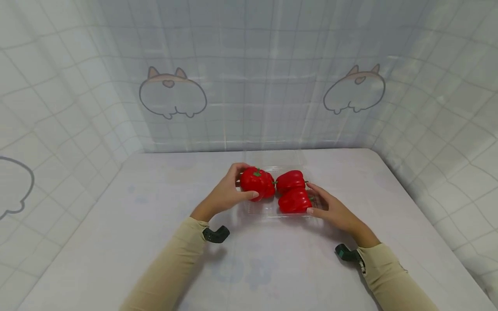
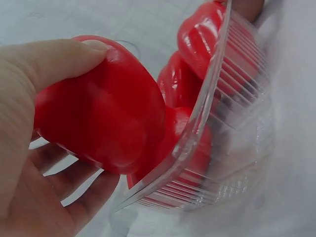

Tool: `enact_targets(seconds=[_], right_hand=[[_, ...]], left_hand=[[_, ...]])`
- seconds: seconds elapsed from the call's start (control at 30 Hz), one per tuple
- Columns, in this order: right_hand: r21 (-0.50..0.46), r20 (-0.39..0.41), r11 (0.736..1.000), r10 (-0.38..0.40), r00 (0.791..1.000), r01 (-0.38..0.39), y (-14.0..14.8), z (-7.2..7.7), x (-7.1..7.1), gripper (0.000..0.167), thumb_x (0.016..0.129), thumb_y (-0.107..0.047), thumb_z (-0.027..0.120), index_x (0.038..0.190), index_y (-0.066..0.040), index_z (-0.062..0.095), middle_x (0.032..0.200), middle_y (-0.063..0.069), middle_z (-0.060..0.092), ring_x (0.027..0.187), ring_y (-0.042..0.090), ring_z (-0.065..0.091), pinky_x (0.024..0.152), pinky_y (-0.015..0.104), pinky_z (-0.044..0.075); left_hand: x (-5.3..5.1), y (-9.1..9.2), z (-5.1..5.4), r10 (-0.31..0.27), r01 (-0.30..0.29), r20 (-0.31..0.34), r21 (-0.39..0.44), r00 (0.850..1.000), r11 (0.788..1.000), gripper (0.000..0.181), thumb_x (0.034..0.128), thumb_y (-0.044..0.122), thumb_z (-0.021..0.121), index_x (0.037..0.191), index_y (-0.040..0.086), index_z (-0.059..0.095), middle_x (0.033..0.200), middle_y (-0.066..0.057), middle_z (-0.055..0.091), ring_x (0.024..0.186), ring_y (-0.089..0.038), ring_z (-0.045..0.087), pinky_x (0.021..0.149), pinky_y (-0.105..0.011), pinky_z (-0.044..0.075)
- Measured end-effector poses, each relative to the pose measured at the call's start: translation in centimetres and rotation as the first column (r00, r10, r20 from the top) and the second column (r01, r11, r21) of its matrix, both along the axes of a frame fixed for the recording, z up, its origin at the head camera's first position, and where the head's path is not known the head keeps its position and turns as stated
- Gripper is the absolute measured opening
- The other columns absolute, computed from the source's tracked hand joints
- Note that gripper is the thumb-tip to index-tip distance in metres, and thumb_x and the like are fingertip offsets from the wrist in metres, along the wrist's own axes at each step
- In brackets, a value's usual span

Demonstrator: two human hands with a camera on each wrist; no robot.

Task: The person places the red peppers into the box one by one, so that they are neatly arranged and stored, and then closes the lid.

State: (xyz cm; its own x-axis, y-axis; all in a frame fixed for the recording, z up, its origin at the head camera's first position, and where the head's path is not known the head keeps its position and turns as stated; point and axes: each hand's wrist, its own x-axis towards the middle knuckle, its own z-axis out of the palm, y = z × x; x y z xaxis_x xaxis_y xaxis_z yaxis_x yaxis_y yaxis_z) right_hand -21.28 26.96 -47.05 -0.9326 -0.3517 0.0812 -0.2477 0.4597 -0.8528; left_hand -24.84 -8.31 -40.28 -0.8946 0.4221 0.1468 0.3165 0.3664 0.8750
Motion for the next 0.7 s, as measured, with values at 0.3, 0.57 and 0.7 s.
enact_targets(seconds=[0.3,0.57,0.7], right_hand=[[-0.014,0.0,1.0,0.003,1.0,-0.003,0.1,0.1,0.1,0.09,0.084,-0.038,0.079,0.158,-0.028,0.028,0.154,0.01,0.04,0.136,0.035,0.043,0.103,0.053,0.045],[-0.04,-0.002,0.999,0.033,0.999,-0.033,-0.1,0.0,0.1,0.087,0.086,-0.035,0.078,0.158,-0.027,0.029,0.152,0.011,0.042,0.134,0.034,0.046,0.104,0.053,0.045],[-0.04,-0.007,0.999,0.018,1.0,-0.018,0.0,0.0,0.1,0.086,0.086,-0.035,0.078,0.157,-0.027,0.03,0.152,0.011,0.043,0.133,0.034,0.046,0.104,0.053,0.045]], left_hand=[[0.3,0.6,0.4,-0.028,0.016,-0.103,-0.117,0.994,0.993,0.076,0.0818,0.031,0.084,0.144,0.021,0.042,0.139,0.004,0.047,0.12,-0.021,0.052,0.089,-0.038,0.056],[0.8,1.1,0.3,-0.126,0.085,-0.196,-0.204,0.972,0.975,0.073,0.0801,0.028,0.086,0.143,0.022,0.05,0.133,0.007,0.051,0.117,-0.015,0.052,0.086,-0.034,0.056],[1.0,1.5,0.5,-0.156,0.075,-0.249,-0.305,0.956,0.949,0.075,0.0801,0.031,0.085,0.145,0.022,0.05,0.137,0.005,0.051,0.121,-0.016,0.052,0.086,-0.035,0.057]])
